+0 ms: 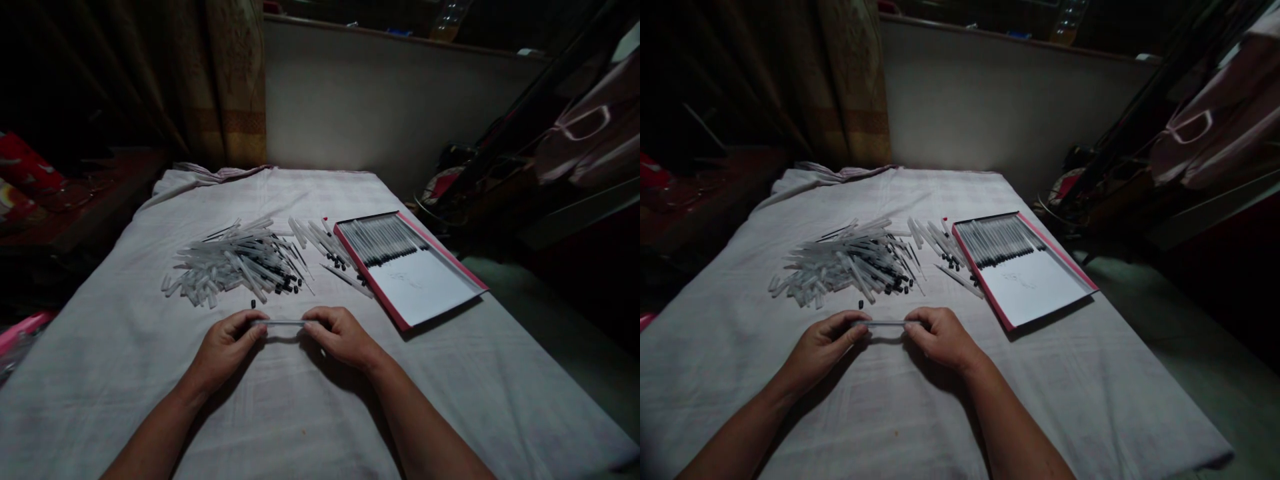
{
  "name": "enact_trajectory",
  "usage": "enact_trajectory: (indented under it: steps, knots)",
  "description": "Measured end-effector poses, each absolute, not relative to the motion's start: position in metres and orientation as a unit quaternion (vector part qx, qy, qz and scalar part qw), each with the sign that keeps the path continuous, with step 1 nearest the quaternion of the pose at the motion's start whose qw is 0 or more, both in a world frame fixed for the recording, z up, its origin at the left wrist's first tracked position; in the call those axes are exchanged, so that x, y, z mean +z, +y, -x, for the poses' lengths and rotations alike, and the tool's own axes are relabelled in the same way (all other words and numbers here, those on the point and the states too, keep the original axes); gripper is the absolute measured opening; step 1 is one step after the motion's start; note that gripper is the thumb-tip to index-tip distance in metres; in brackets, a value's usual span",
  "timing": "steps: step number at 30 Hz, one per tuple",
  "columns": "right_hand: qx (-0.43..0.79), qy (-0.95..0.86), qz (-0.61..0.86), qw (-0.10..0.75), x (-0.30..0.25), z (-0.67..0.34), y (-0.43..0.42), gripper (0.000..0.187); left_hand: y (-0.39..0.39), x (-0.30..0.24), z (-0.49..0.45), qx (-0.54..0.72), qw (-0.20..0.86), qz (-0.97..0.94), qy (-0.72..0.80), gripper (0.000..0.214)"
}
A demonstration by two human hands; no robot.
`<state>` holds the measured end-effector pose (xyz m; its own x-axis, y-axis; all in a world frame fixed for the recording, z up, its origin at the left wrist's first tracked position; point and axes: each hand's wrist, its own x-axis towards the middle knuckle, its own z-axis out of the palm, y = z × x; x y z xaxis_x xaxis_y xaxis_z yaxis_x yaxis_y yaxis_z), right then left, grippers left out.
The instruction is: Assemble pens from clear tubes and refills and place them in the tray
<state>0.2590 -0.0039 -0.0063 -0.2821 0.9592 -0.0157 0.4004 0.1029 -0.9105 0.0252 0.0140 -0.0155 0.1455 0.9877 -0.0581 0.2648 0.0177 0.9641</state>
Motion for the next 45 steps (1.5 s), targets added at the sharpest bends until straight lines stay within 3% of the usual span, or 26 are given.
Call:
enact_trajectory:
  steps: [3,6,8,10,13,15,18,32,41,45]
  knots:
    - [0.362,-0.671,0.544,0.350,-0.003,-0.265,-0.001,0.023,0.017,-0.012,-0.025,0.401,0.504,-0.543,0.539,0.041]
    - [0.261,-0.597,0.605,0.457,0.000,-0.293,0.015,0.029,0.020,-0.009,-0.024,0.437,0.523,-0.486,0.547,0.057]
    - [0.171,-0.531,0.655,0.509,0.003,-0.324,0.033,0.033,0.021,-0.009,-0.023,0.452,0.530,-0.462,0.548,0.056]
    - [0.092,-0.489,0.714,0.492,0.008,-0.358,0.055,0.032,0.022,-0.010,-0.023,0.461,0.529,-0.455,0.549,0.041]
    - [0.043,-0.440,0.819,0.366,0.013,-0.398,0.087,0.032,0.023,-0.014,-0.023,0.479,0.525,-0.447,0.543,0.011]
    - [0.033,-0.420,0.861,0.286,0.012,-0.411,0.102,0.036,0.023,-0.017,-0.023,0.485,0.528,-0.439,0.541,0.007]
    - [0.039,-0.420,0.875,0.238,0.004,-0.413,0.114,0.038,0.022,-0.021,-0.021,0.478,0.529,-0.437,0.550,0.006]
    - [0.025,-0.467,0.867,0.174,-0.005,-0.407,0.116,0.037,0.025,-0.019,-0.021,0.494,0.499,-0.441,0.559,0.009]
    - [-0.040,-0.575,0.785,0.228,0.016,-0.362,0.111,0.032,0.027,-0.013,-0.023,0.515,0.495,-0.436,0.548,0.046]
    - [0.032,-0.674,0.700,0.234,0.014,-0.299,0.106,0.027,0.026,-0.015,-0.022,0.501,0.528,-0.421,0.541,0.050]
